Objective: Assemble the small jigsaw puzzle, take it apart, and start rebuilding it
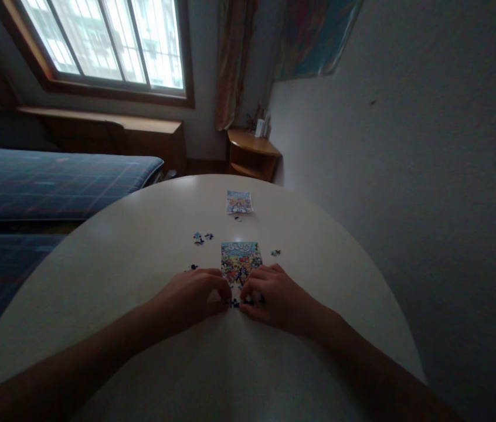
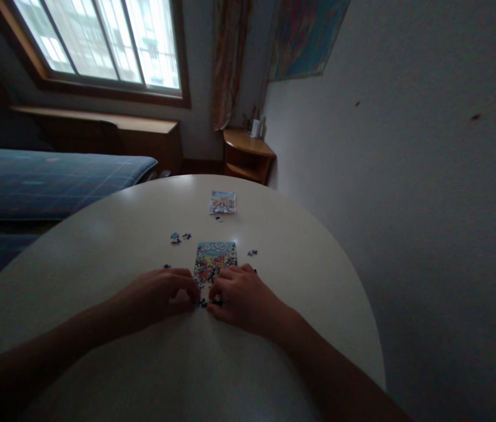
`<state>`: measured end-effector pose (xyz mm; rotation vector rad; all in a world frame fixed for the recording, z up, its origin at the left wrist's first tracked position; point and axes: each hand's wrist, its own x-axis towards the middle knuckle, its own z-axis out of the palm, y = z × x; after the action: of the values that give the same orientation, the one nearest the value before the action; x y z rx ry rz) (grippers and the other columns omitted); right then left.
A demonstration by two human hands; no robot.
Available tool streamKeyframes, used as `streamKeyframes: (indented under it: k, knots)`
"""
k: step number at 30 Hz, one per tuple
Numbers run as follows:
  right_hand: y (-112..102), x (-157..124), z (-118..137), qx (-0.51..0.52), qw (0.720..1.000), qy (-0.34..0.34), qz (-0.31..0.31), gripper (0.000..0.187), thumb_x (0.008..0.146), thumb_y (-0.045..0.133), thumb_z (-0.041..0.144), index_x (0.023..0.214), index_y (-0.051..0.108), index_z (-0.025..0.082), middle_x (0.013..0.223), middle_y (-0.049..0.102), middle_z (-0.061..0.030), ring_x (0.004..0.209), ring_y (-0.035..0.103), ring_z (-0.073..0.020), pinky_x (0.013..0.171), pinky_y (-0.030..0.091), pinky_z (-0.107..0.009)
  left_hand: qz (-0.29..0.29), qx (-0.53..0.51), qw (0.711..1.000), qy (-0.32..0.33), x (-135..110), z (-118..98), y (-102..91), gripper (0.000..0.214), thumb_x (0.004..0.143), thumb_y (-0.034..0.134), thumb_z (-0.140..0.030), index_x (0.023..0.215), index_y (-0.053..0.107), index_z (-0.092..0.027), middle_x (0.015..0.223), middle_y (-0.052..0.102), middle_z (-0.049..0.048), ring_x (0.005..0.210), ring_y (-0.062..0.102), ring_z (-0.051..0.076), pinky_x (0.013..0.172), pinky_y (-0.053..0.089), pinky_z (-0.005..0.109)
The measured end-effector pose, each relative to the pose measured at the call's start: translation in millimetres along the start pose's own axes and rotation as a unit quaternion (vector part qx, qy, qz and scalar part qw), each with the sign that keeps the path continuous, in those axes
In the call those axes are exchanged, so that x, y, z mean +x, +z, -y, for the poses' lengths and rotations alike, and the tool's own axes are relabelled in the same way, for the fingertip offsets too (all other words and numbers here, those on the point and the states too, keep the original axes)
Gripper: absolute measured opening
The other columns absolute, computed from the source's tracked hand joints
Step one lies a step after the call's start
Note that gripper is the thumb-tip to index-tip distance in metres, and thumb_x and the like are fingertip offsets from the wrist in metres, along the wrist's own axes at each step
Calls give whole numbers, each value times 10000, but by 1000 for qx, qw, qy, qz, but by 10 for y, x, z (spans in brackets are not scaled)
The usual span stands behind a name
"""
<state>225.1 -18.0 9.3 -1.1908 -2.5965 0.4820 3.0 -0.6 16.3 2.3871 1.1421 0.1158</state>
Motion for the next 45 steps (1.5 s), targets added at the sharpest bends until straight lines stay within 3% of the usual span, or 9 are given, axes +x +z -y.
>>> streamKeyframes:
  k: [20, 45]
  knots:
    - [4, 18, 63, -10, 999, 42, 16, 83, 837, 698, 268, 891, 705, 205, 950, 681, -44, 952, 613, -210, 839, 354, -356, -5, 5, 1000, 3, -1, -3, -7, 122, 793, 697, -210, 868, 762, -281, 933, 728, -23, 727, 635, 150, 657, 410, 247]
    - [32, 28, 69, -35, 999, 11, -3, 78, 847, 697, 286, 873, 696, 212, 914, 693, -23, 911, 627, -193, 821, 348, -342, -7, -1, 1000, 13, 10, 17, 3, 129, 805, 662, -221, 872, 760, -273, 931, 731, -16, 705, 629, 140, 659, 425, 239]
